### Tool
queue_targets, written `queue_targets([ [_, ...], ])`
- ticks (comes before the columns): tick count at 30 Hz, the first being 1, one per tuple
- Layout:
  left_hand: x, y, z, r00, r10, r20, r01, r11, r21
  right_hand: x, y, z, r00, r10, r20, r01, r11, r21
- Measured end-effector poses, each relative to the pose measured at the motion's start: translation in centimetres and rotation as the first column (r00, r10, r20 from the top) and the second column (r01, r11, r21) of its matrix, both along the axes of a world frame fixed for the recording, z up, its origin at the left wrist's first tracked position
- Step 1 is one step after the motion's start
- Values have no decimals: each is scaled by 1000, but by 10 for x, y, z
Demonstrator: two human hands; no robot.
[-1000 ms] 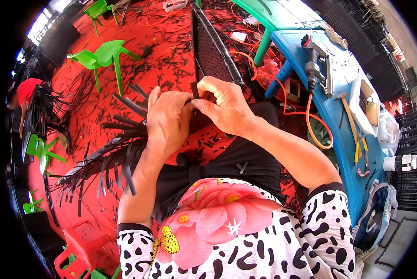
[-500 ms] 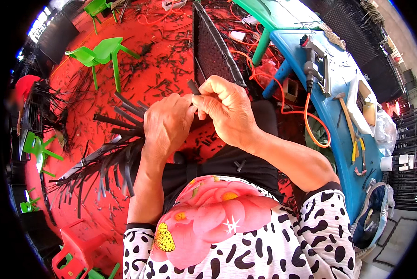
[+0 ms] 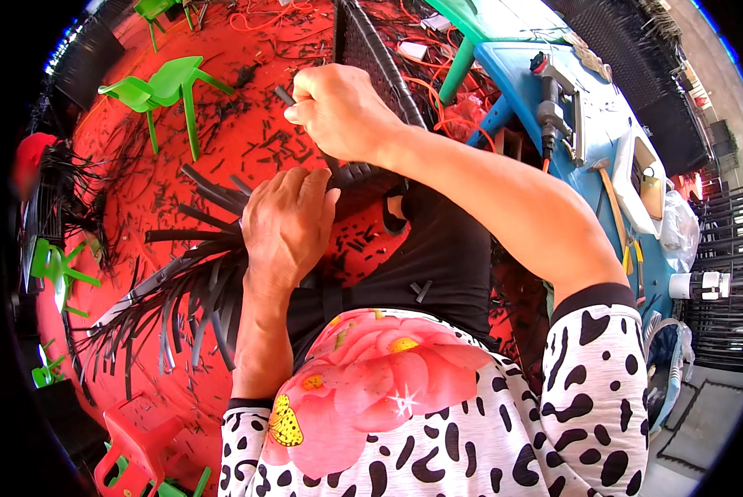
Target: The person assembles a black wicker chair by wrapping black plastic strips around the frame and securing them with a pneumatic nail gun. They repeatedly pick up the nail gun, fire it into the frame, and use pliers to trim excess strip material.
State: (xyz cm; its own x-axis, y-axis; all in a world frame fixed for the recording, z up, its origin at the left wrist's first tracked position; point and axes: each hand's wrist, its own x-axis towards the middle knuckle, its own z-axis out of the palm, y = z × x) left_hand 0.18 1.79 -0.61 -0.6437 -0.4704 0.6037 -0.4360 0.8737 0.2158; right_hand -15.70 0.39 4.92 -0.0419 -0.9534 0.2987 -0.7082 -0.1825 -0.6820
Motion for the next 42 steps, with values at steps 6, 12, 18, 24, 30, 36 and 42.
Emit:
queue_targets([
  [6, -4, -2, -3, 999, 30, -29, -30, 999, -14, -15, -31, -41, 991, 81, -105, -70, 991, 111],
  [12, 0, -7, -2, 997, 33, 75, -31, 999, -30, -19, -39, -49, 959, 202, -197, -125, 931, 343],
  [18, -3, -9, -7, 1000, -5, 9, 5, 1000, -29, -24, -26, -29, 977, 208, -47, -191, 952, 238],
  [24, -4, -11, -6, 1000, -2, 16, 4, 997, -73, -50, -22, -37, 820, 532, -211, -488, 843, 228],
  [30, -1, -12, 0, 999, -43, 32, 43, 999, 3, -48, -22, -33, 865, 449, -223, -399, 886, 236],
  [36, -1, -12, 1, 996, -77, 39, 76, 997, 29, -32, -20, -26, 942, 111, 317, -279, 784, 555],
  [42, 2, -9, 2, 993, -71, 90, 65, 996, 61, -32, -22, -34, 881, 10, 474, -359, 666, 654],
])
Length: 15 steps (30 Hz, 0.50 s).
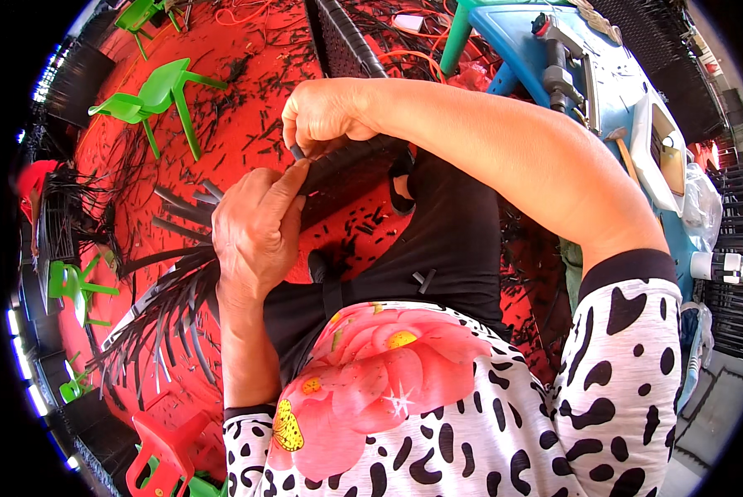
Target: The person assembles a black wicker chair by wrapping black plastic strips around the frame and securing them with a pneumatic nail gun. They repeatedly pick up the nail gun, fire it into the frame, and use pliers to trim excess strip material.
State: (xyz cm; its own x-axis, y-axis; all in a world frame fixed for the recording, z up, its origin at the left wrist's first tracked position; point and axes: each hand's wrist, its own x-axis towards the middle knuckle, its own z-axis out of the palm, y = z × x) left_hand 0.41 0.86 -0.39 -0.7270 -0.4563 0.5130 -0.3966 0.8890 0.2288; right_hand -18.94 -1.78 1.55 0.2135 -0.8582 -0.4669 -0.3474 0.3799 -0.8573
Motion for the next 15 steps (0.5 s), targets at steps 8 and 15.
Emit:
queue_targets([
  [8, 1, 1, 3, 1000, -30, -6, 30, 999, 45, -3, -1, 2, 946, 297, -128, -302, 953, -24],
  [15, 1, 2, 0, 997, -5, -76, 9, 998, 63, -3, 10, -1, 824, 348, -447, -525, 765, -373],
])
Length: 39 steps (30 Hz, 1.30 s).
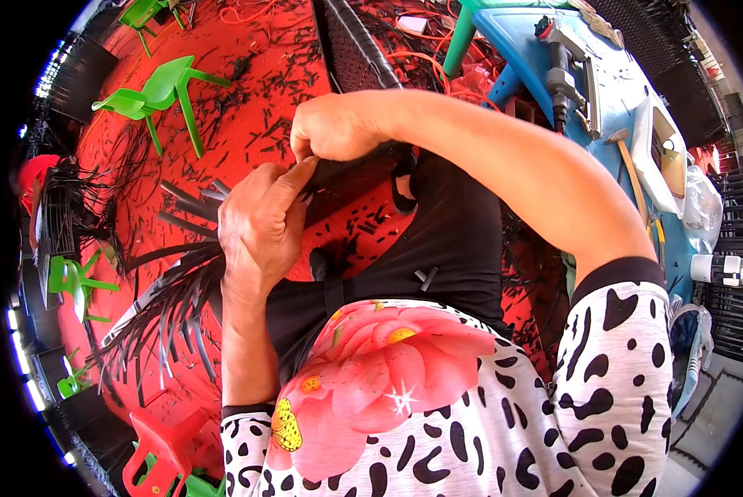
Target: The person assembles a black wicker chair by wrapping black plastic strips around the frame and securing them with a pneumatic nail gun. They repeatedly pick up the nail gun, fire it into the frame, and use pliers to trim excess strip material.
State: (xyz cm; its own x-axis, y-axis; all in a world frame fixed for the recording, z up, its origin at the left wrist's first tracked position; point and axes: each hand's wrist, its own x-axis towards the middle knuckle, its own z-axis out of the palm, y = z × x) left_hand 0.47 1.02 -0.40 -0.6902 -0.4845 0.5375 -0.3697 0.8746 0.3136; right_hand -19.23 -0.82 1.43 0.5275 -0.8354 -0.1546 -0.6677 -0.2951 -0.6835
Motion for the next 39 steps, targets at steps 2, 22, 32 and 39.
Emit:
queue_targets([
  [2, -1, 1, 1, 1000, 6, -6, -6, 1000, 11, 0, 19, 0, 989, -106, 105, 133, 946, -296],
  [22, -1, 4, 0, 999, 22, -28, -21, 1000, 17, 11, 69, -21, 963, 56, 265, 193, 544, -816],
  [32, -3, 9, -5, 987, 115, -110, -111, 993, 39, 10, 52, 0, 952, -98, 290, 249, 797, -550],
  [39, -5, 9, -6, 987, 121, -104, -121, 993, 8, 6, 29, 11, 963, -189, 193, 224, 957, -183],
])
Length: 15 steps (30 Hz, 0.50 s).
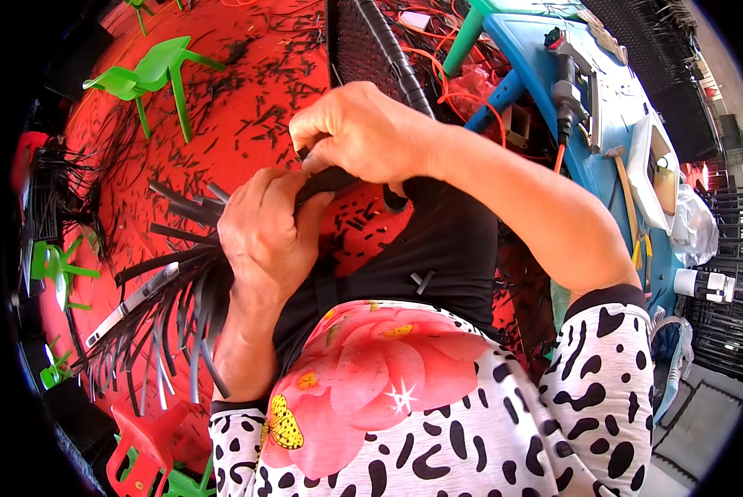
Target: The person assembles a black wicker chair by wrapping black plastic strips around the frame and securing them with a pneumatic nail gun. They repeatedly pick up the nail gun, fire it into the frame, and use pliers to trim excess strip material.
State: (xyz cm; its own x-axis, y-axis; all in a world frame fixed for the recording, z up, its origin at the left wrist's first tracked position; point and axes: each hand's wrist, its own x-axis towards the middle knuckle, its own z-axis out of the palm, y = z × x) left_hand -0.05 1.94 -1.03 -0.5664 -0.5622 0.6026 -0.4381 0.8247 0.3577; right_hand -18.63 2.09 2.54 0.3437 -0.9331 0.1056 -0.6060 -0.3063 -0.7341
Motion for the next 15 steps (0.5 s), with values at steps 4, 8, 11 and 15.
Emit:
queue_targets([
  [4, 0, -1, 0, 1000, -4, 29, 4, 1000, -4, -6, -15, 2, 995, 61, 74, -80, 953, 293],
  [8, 1, 2, -4, 1000, -2, -1, 2, 999, -46, -6, -22, -3, 977, 56, 204, -159, 831, 533],
  [11, 1, 6, -2, 999, -16, -47, 13, 998, -58, -4, -21, 0, 968, 0, 250, -165, 750, 640],
  [15, 4, 7, -2, 1000, -2, 6, 3, 995, -103, -2, -21, -2, 973, 22, 230, -159, 785, 598],
])
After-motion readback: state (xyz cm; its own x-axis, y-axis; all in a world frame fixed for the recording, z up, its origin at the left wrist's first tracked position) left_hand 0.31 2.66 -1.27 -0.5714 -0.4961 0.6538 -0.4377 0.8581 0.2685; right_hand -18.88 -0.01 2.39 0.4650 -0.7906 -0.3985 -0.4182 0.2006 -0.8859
